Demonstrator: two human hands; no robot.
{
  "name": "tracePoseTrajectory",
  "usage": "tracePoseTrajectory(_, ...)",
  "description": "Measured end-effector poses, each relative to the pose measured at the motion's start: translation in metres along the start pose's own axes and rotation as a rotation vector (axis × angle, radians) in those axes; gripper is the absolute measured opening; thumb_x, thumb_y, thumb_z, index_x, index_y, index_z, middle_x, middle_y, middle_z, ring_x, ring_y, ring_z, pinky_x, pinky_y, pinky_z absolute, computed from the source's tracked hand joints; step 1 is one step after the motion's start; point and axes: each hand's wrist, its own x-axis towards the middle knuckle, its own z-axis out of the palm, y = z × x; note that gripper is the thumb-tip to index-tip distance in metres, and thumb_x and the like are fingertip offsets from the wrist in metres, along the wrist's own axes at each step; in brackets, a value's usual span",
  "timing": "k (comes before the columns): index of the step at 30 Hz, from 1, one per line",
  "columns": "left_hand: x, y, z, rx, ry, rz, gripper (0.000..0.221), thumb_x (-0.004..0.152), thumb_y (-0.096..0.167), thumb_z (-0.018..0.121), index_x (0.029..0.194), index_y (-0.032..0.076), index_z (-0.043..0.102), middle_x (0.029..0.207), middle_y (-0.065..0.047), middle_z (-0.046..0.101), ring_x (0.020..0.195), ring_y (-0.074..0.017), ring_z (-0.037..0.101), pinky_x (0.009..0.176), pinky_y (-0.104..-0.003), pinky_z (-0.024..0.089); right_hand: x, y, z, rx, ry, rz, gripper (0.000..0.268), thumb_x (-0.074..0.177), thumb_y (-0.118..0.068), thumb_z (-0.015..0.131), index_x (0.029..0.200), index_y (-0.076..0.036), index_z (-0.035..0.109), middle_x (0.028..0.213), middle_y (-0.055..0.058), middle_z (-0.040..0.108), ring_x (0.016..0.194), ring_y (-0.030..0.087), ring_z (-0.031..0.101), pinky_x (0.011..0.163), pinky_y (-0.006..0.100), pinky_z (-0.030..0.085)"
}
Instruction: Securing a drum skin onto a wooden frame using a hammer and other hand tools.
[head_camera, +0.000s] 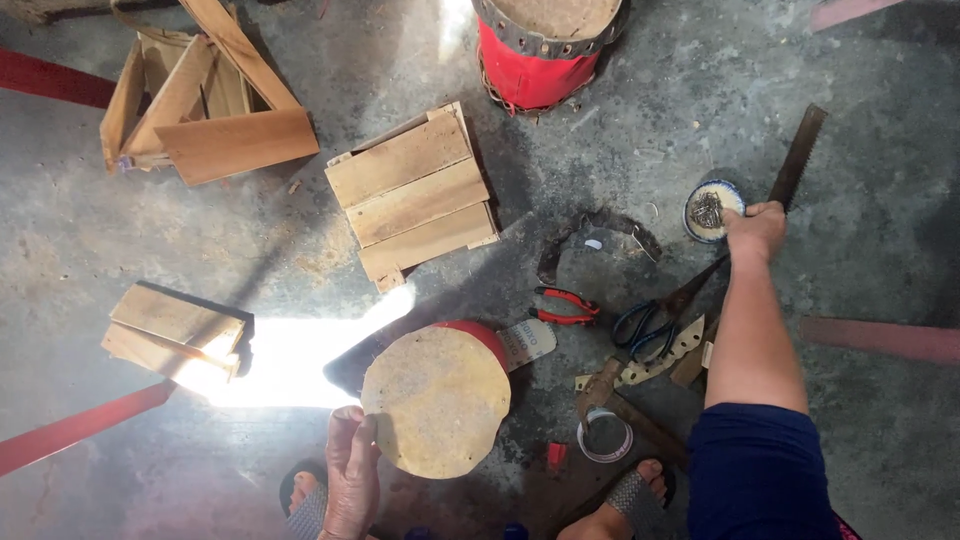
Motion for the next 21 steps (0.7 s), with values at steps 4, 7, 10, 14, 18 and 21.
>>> tracePoseTrajectory(4,0.001,-0.002,-0.002,-0.002,-0.003,-0.006,0.009,0.097,0.016,0.055,0.103,0.013,0.050,0.113,-0.013,0.058,0.109,-0.0294,0.055,0.095,-0.048,0.048,0.006,-0.004,-0.001,-0.057,-0.031,-0.020,0.035,0.081,-0.025,0.090,0.095,-0.007,0.064,0.087,0.010,0.068,0.074,0.030,0.066,0.073,0.042,0.056)
tracePoseTrajectory(7,0.002,-0.004,-0.003,0.030,0.003,0.000,0.007,0.098,0.015,0.052,0.103,0.013,0.049,0.112,-0.013,0.056,0.107,-0.0287,0.053,0.093,-0.048,0.048,-0.004,-0.027,-0.009,-0.195,-0.060,0.024,0.043,0.080,-0.022,0.089,0.112,-0.007,0.063,0.103,0.010,0.072,0.092,0.033,0.070,0.079,0.046,0.055)
tracePoseTrajectory(10,0.003,-0.007,-0.005,0.033,-0.022,0.038,0.005,0.099,0.015,0.051,0.103,0.013,0.049,0.114,-0.014,0.055,0.110,-0.0294,0.052,0.097,-0.052,0.049,-0.012,-0.040,-0.018,-0.298,-0.037,-0.050,0.037,0.079,-0.018,0.086,0.109,-0.005,0.069,0.098,0.015,0.075,0.088,0.036,0.072,0.078,0.047,0.057)
tracePoseTrajectory(14,0.003,-0.004,-0.003,0.030,-0.028,0.032,0.006,0.099,0.015,0.051,0.104,0.013,0.050,0.114,-0.015,0.057,0.108,-0.0303,0.054,0.095,-0.052,0.050,-0.028,-0.057,-0.036,-0.274,-0.081,-0.008,0.028,0.086,-0.011,0.082,0.111,0.001,0.075,0.096,0.024,0.075,0.084,0.038,0.074,0.075,0.046,0.060)
tracePoseTrajectory(18,0.001,0.004,0.002,0.084,-0.028,0.014,0.009,0.100,0.022,0.051,0.102,0.014,0.049,0.119,-0.015,0.055,0.116,-0.0328,0.052,0.100,-0.055,0.048,-0.032,-0.044,-0.043,-0.164,-0.084,-0.032,0.032,0.089,0.001,0.066,0.120,0.003,0.071,0.105,0.027,0.073,0.092,0.041,0.072,0.079,0.048,0.058)
tracePoseTrajectory(21,0.001,0.004,0.003,0.071,-0.035,0.017,0.011,0.097,0.025,0.054,0.101,0.015,0.048,0.124,-0.014,0.055,0.120,-0.0337,0.050,0.100,-0.057,0.046,-0.012,-0.001,-0.029,0.303,-0.102,0.132,0.039,0.087,0.012,0.058,0.125,0.004,0.059,0.106,0.021,0.070,0.061,0.023,0.074,0.050,0.026,0.062)
